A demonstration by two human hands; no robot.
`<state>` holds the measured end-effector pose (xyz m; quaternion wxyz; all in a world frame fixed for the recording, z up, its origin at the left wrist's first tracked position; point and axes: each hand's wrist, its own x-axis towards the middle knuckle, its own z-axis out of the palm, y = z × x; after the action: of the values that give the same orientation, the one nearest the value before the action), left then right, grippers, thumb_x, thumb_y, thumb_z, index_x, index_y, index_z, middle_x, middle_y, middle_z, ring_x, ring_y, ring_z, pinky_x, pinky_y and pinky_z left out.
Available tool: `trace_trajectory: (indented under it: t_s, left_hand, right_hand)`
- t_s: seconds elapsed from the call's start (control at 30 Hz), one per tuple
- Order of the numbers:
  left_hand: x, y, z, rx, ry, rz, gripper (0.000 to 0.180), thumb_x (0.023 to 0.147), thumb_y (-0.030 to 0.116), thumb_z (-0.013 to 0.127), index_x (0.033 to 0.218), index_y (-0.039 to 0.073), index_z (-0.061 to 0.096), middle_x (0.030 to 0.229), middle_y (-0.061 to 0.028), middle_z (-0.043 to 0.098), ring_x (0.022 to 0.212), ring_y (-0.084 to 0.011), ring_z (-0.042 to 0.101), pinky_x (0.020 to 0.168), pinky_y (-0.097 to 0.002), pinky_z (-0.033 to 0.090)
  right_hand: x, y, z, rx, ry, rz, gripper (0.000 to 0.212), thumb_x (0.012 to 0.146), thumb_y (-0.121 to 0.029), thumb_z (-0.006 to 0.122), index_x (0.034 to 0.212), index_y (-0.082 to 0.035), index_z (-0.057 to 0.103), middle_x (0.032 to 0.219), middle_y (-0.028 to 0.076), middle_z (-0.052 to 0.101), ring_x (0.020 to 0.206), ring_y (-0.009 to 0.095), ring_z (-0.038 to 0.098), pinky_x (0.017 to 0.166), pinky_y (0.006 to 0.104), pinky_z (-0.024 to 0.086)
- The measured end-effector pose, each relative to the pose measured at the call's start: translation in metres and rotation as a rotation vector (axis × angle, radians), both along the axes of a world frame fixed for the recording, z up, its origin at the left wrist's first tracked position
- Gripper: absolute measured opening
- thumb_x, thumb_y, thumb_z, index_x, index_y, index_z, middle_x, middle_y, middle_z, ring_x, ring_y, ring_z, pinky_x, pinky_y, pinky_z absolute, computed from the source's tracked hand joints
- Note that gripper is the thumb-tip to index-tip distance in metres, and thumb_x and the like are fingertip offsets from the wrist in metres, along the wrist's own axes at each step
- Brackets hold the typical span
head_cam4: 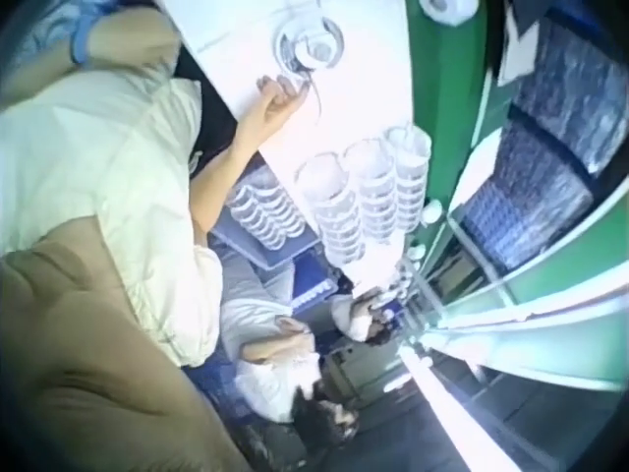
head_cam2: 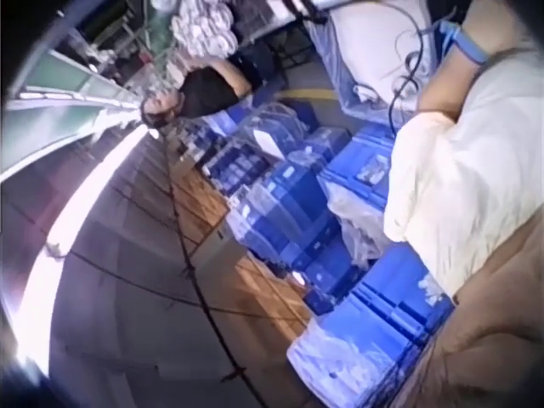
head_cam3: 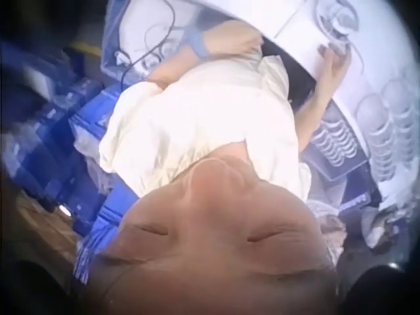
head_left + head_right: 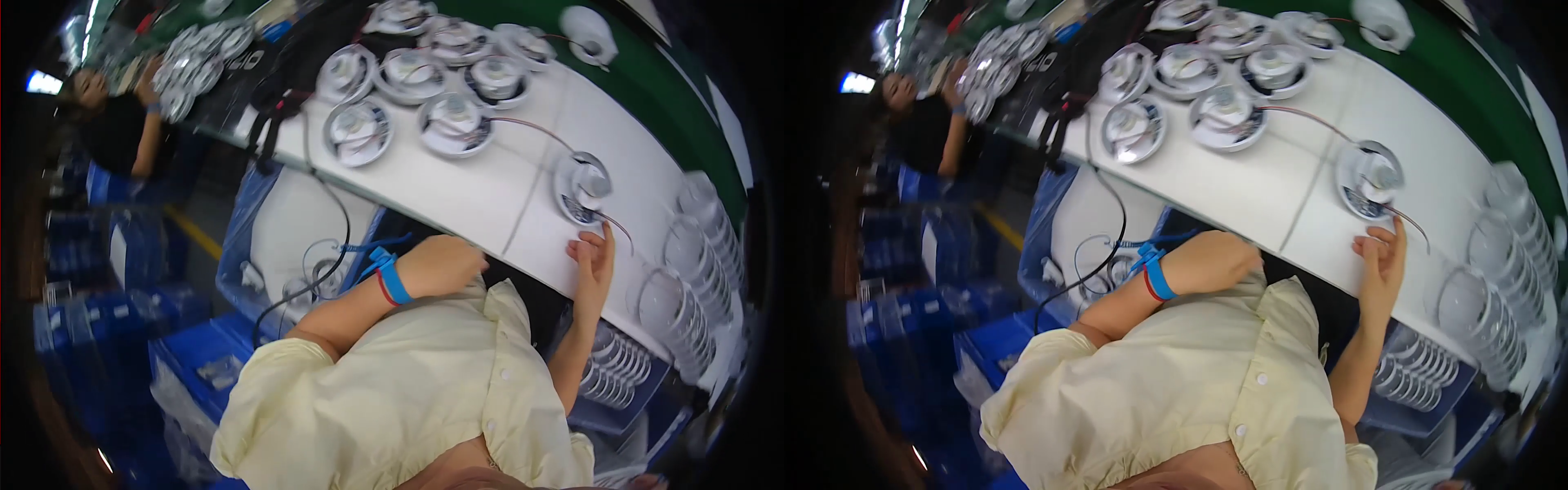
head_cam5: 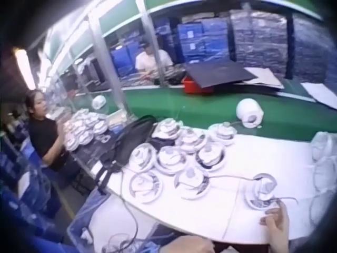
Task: Assembling plastic domes and metal components at a factory workbench.
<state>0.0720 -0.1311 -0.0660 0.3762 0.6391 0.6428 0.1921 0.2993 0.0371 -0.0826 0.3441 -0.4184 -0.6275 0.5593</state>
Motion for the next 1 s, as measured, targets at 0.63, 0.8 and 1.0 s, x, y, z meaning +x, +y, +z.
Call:
trace_trajectory:
  t_s: [0.63, 0.8, 1.0]
  left_hand:
    - [0.089, 0.164, 0.064, 0.853, -0.138, -0.102, 0.020, 0.089, 0.005, 0.060, 0.108, 0.001, 0.063, 0.115, -0.0145, 0.061, 0.117, -0.0346, 0.055, 0.091, -0.0425, 0.048]
    - [0.085, 0.188, 0.073, 0.780, -0.108, -0.184, 0.021, 0.086, 0.005, 0.063, 0.108, 0.003, 0.066, 0.124, -0.0150, 0.061, 0.123, -0.0372, 0.053, 0.096, -0.0448, 0.047]
    - [0.066, 0.180, 0.073, 0.936, -0.116, -0.045, 0.021, 0.079, 0.000, 0.065, 0.099, 0.004, 0.069, 0.113, -0.0108, 0.068, 0.106, -0.0364, 0.064, 0.086, -0.0419, 0.053]
  right_hand:
    - [0.011, 0.023, 0.024, -0.382, 0.667, -0.245, 0.031, 0.097, -0.008, 0.053, 0.126, 0.002, 0.056, 0.111, 0.006, 0.064, 0.099, 0.011, 0.061, 0.084, 0.0245, 0.049]
    - [-0.018, 0.026, 0.032, 0.043, 0.461, -0.328, 0.018, 0.098, -0.009, 0.053, 0.109, 0.003, 0.062, 0.088, 0.002, 0.062, 0.075, 0.007, 0.056, 0.064, 0.0229, 0.045]
    - [-0.023, 0.032, 0.029, 0.479, -0.150, -0.073, 0.015, 0.080, -0.006, 0.064, 0.093, 0.003, 0.063, 0.091, 0.019, 0.066, 0.078, 0.034, 0.064, 0.067, 0.0398, 0.050]
